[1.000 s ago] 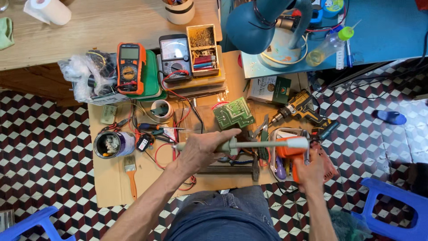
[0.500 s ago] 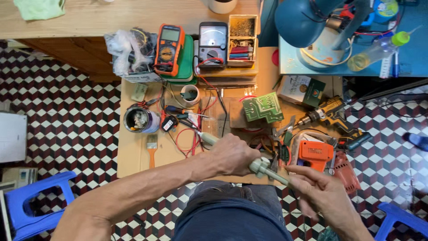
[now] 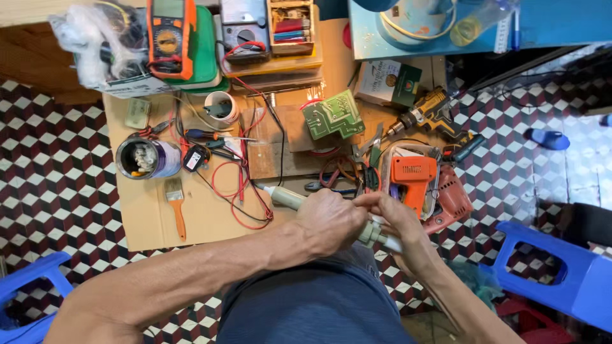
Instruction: The person uses a heat gun and a soldering iron to work on a green circuit board. They repeatedly heat specific areas, inspect the board, and use a metal tool to adjust components. The person also handles a soldering iron and a desoldering pump during the process.
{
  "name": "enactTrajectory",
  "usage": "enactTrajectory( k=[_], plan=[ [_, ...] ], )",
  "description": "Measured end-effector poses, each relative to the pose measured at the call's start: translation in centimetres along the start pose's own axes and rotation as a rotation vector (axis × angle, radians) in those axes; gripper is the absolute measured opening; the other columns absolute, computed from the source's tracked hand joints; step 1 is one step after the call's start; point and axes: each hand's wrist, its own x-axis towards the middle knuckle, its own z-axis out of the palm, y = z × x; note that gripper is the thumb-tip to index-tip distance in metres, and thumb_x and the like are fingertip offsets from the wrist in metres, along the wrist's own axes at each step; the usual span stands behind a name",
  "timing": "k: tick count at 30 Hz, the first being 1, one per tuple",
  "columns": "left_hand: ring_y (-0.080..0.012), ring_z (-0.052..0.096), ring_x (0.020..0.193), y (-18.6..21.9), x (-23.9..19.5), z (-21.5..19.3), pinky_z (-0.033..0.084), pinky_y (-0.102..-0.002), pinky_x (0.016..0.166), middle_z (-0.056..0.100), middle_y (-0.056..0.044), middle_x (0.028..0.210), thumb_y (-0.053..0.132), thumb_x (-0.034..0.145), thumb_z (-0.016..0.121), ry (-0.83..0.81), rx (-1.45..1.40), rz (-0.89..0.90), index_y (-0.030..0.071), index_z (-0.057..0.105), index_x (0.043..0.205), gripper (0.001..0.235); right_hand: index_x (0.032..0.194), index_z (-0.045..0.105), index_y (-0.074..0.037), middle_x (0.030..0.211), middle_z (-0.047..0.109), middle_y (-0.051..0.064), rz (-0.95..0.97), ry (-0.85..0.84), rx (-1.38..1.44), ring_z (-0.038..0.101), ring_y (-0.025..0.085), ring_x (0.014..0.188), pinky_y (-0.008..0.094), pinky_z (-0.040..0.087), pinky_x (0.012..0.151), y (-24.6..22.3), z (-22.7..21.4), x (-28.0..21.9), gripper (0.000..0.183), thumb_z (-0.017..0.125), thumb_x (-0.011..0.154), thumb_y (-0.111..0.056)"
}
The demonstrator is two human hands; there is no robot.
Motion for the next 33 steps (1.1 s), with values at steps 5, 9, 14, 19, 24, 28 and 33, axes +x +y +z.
enactTrajectory(
  k=[5,9,14,19,24,28,33],
  plan=[
    [-0.0292,0.072,0.063,-1.2,0.2,1.3,0.057,-0.046,0.055,0.072,-0.012,0.071,0.02,0.08,0.075,0.052,0.028,0.048,0.008,0.074,0.09,0.016,0.123,0.064,0.002,0.111,0.066,0.015,-0.098,-0.001,0.018,0.065,0.018,0.1,0.036,0.055,0.088,-0.8,1.0,0.3,0.067,0.051,0.098,-0.059],
    [-0.0335,0.07,0.058,-3.2,0.3,3.0,0.055,-0.046,0.053,0.071,-0.013,0.066,0.018,0.068,0.079,0.277,-0.061,0.09,0.015,0.075,0.111,0.043,0.126,0.069,0.002,0.115,0.073,0.015,0.13,0.087,-0.097,0.069,0.02,0.1,0.033,0.055,0.088,-1.7,0.6,1.4,0.067,0.048,0.096,-0.055],
    [-0.0327,0.071,0.061,-10.8,-2.3,3.2,0.056,-0.046,0.056,0.07,-0.012,0.066,0.038,0.081,0.08,0.323,-0.157,-0.185,0.017,0.072,0.096,0.028,0.133,0.058,0.004,0.126,0.07,0.022,-0.213,0.434,0.22,0.069,0.029,0.12,0.038,0.056,0.103,-0.4,-8.3,2.6,0.067,0.042,0.104,-0.054],
    [-0.0254,0.072,0.058,-13.4,-4.0,3.3,0.056,-0.041,0.054,0.068,-0.009,0.066,0.042,0.078,0.082,0.741,-0.471,-0.349,0.008,0.062,0.099,0.044,0.14,0.048,-0.006,0.134,0.056,0.022,0.104,0.992,-0.964,0.058,0.038,0.127,0.055,0.046,0.102,9.6,-13.6,7.1,0.071,0.068,0.084,-0.044],
    [-0.0191,0.064,0.058,-13.2,-1.8,3.5,0.053,-0.036,0.058,0.067,-0.007,0.066,0.039,0.084,0.081,0.952,-0.681,-0.63,0.008,0.06,0.1,0.041,0.143,0.044,-0.006,0.135,0.05,0.029,0.202,1.07,-1.061,0.059,0.048,0.119,0.055,0.051,0.099,16.6,-14.1,12.1,0.079,0.077,0.078,-0.036],
    [-0.0162,0.053,0.064,-13.3,-0.3,3.6,0.049,-0.033,0.061,0.059,-0.006,0.072,0.037,0.091,0.079,1.14,-0.93,-0.626,0.003,0.058,0.098,0.041,0.142,0.047,-0.006,0.139,0.048,0.027,0.257,1.116,-0.977,0.062,0.048,0.115,0.054,0.052,0.097,17.2,-16.1,13.6,0.078,0.078,0.075,-0.028],
    [-0.0139,0.058,0.071,-13.5,-1.0,4.1,0.05,-0.031,0.067,0.064,-0.003,0.079,0.037,0.091,0.073,1.212,-1.063,-0.636,0.006,0.062,0.104,0.035,0.138,0.051,-0.006,0.133,0.053,0.023,0.023,1.157,-1.013,0.06,0.045,0.117,0.052,0.05,0.099,16.7,-16.8,11.7,0.077,0.083,0.07,-0.022]
  ],
)
